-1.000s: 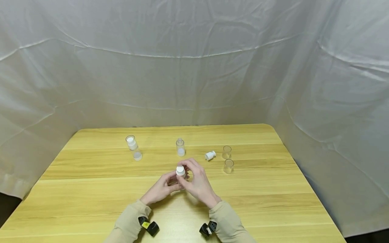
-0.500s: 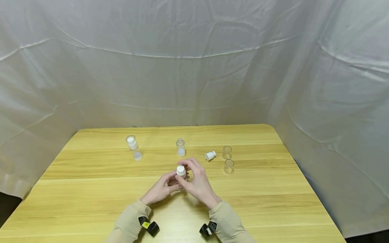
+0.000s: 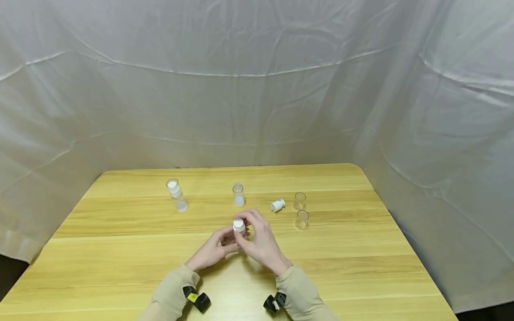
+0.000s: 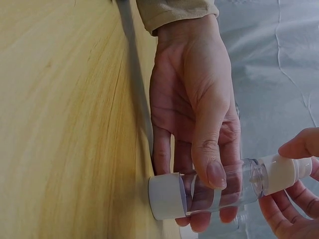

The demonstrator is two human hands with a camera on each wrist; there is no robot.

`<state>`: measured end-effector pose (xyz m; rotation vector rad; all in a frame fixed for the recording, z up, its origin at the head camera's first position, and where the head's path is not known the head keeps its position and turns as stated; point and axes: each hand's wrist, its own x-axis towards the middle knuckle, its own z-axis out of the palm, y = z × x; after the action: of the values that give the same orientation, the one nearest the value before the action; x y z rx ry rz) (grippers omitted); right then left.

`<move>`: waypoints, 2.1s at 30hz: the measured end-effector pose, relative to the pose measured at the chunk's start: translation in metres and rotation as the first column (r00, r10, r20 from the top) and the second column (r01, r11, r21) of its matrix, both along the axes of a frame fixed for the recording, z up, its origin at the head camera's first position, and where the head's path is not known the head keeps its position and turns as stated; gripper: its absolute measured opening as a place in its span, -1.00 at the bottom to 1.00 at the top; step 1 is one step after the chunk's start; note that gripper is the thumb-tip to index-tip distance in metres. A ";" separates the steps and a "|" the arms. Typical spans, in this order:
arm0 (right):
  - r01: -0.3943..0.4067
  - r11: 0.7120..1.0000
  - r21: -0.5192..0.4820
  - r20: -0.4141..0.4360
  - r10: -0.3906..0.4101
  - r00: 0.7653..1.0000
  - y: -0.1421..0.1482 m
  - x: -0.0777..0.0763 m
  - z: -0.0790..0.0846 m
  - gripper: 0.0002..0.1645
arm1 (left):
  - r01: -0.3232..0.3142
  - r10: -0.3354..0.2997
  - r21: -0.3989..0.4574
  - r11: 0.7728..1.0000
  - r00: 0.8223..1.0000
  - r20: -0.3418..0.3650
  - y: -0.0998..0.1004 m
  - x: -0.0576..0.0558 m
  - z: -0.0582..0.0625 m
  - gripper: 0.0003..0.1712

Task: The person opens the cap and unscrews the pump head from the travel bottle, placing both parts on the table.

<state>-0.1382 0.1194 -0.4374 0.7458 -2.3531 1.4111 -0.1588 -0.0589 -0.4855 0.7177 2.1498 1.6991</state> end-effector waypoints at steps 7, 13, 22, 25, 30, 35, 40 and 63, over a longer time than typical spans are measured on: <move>-0.006 1.000 -0.009 -0.009 0.006 1.000 0.001 0.000 0.000 -0.55 | -0.006 0.006 -0.006 1.000 1.000 -0.010 0.001 0.001 0.001 -0.45; 0.005 1.000 -0.016 -0.010 -0.005 1.000 0.001 -0.001 -0.001 -0.59 | -0.004 0.004 -0.010 1.000 1.000 -0.006 0.001 0.001 0.001 -0.45; -0.006 1.000 -0.015 -0.004 0.006 1.000 0.001 0.000 0.001 -0.57 | -0.006 0.005 -0.018 1.000 1.000 -0.001 0.001 0.001 0.000 -0.44; -0.003 1.000 -0.012 0.004 0.003 1.000 0.001 0.000 0.001 -0.53 | -0.008 0.008 -0.017 1.000 1.000 0.007 0.001 0.001 0.000 -0.43; 0.001 1.000 -0.004 -0.004 -0.001 1.000 0.000 0.000 0.001 -0.52 | -0.008 0.008 -0.014 1.000 1.000 0.005 0.001 0.001 0.000 -0.43; 0.001 1.000 0.012 -0.013 -0.001 1.000 -0.001 0.000 0.001 -0.56 | -0.009 0.009 -0.012 1.000 1.000 -0.003 0.001 0.001 0.000 -0.44; -0.007 1.000 0.018 0.006 0.007 1.000 -0.001 0.000 0.000 -0.54 | -0.011 0.011 -0.010 1.000 1.000 -0.008 0.000 0.001 0.000 -0.44; 0.014 1.000 -0.013 -0.005 -0.014 1.000 0.000 0.000 -0.002 -0.49 | 0.004 -0.004 0.017 1.000 1.000 0.006 0.001 0.001 -0.001 -0.43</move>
<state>-0.1383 0.1191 -0.4391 0.7267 -2.3390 1.4151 -0.1575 -0.0583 -0.4869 0.7202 2.1302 1.7175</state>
